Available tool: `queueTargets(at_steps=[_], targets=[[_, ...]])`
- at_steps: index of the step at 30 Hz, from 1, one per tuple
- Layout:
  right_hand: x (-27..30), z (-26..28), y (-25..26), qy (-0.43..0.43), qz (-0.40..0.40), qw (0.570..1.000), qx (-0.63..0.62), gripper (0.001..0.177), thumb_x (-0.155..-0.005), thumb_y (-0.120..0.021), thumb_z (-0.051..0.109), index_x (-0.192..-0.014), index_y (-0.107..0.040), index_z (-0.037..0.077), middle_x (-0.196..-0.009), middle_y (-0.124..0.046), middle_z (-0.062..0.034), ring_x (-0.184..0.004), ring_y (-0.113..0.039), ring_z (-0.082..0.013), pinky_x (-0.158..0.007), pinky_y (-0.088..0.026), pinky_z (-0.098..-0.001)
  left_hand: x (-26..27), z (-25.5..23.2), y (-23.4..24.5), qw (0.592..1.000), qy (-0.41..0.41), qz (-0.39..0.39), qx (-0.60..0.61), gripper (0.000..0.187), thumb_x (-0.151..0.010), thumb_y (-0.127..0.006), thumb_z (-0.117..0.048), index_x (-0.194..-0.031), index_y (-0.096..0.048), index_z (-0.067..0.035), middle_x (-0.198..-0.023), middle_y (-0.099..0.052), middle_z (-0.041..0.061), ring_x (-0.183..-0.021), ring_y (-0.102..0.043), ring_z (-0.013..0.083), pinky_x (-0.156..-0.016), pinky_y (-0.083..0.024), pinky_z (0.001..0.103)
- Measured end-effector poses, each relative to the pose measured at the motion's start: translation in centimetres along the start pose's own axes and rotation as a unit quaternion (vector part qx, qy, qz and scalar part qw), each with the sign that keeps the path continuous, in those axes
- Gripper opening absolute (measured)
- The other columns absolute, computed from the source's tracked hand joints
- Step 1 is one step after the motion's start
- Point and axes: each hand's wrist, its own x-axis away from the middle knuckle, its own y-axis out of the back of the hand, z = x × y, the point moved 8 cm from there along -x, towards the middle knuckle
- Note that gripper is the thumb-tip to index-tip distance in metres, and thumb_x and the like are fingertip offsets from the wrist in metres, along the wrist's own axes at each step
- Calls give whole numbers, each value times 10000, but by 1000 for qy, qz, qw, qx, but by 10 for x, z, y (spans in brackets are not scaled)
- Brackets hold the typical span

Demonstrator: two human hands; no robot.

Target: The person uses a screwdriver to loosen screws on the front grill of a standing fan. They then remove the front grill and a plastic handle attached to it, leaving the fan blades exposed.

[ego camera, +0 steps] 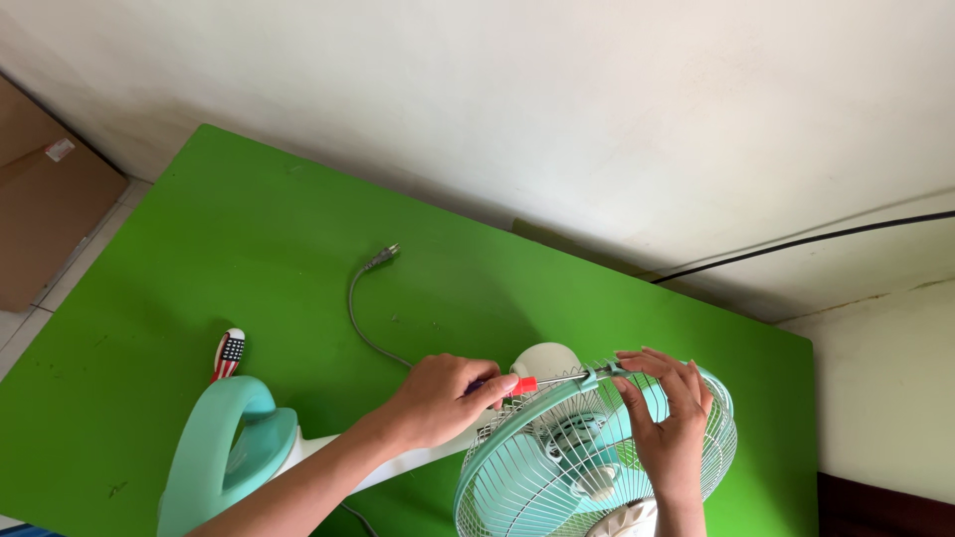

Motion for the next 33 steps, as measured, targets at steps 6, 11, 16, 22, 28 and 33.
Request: queueTargets(at_steps=[6,11,16,22,28,33], targets=[[0,0,0,3,-3,1000,0,199,-881,-754,224,-1059,-696,156,-1117,-757,59,-1254,-627,-191,-1235,-259,-524,4,-13,14,983,-147,-64,92,390,-793,-803,-432,-849,-631,-86,-589,-662,-47,-467,-616,52,-410,-414,298],[0,0,-1,0,-6,1000,2,200,-875,-760,223,-1054,-700,157,-1119,-753,58,-1249,-628,-185,-1234,-258,-521,1,-6,-3,995,-92,25,3,393,-944,-645,-495,-831,-741,-130,-552,-621,-53,-417,-509,77,-434,-377,308],[1,0,-1,8,-6,1000,-3,195,-878,-756,210,-1056,-701,155,-1114,-753,59,-1240,-634,-185,-1234,-255,-519,-1,0,-5,999,-24,37,-10,508,-1036,-456,-521,-852,-716,-125,-517,-527,32,-404,-405,128,-450,-343,338],[1,-1,-1,10,-3,1000,5,195,-880,-754,203,-1061,-700,153,-1109,-754,58,-1242,-635,-194,-1229,-255,-518,14,-28,16,964,-226,-110,85,495,-918,-727,-489,-851,-592,-18,-589,-629,27,-479,-560,108,-439,-420,294],[0,-3,-1,19,-7,1000,6,195,-888,-743,197,-1069,-690,147,-1117,-752,45,-1238,-641,-201,-1227,-286,-522,1,3,-10,997,-28,15,70,383,-964,-596,-503,-860,-760,-172,-547,-632,-46,-393,-476,106,-397,-327,308],[-1,-5,0,22,8,1000,4,186,-897,-739,195,-1069,-685,147,-1116,-758,24,-1243,-652,-227,-1222,-313,-533,3,3,-25,997,-3,60,47,339,-996,-643,-506,-960,-651,-169,-574,-588,32,-431,-465,143,-426,-376,304]])
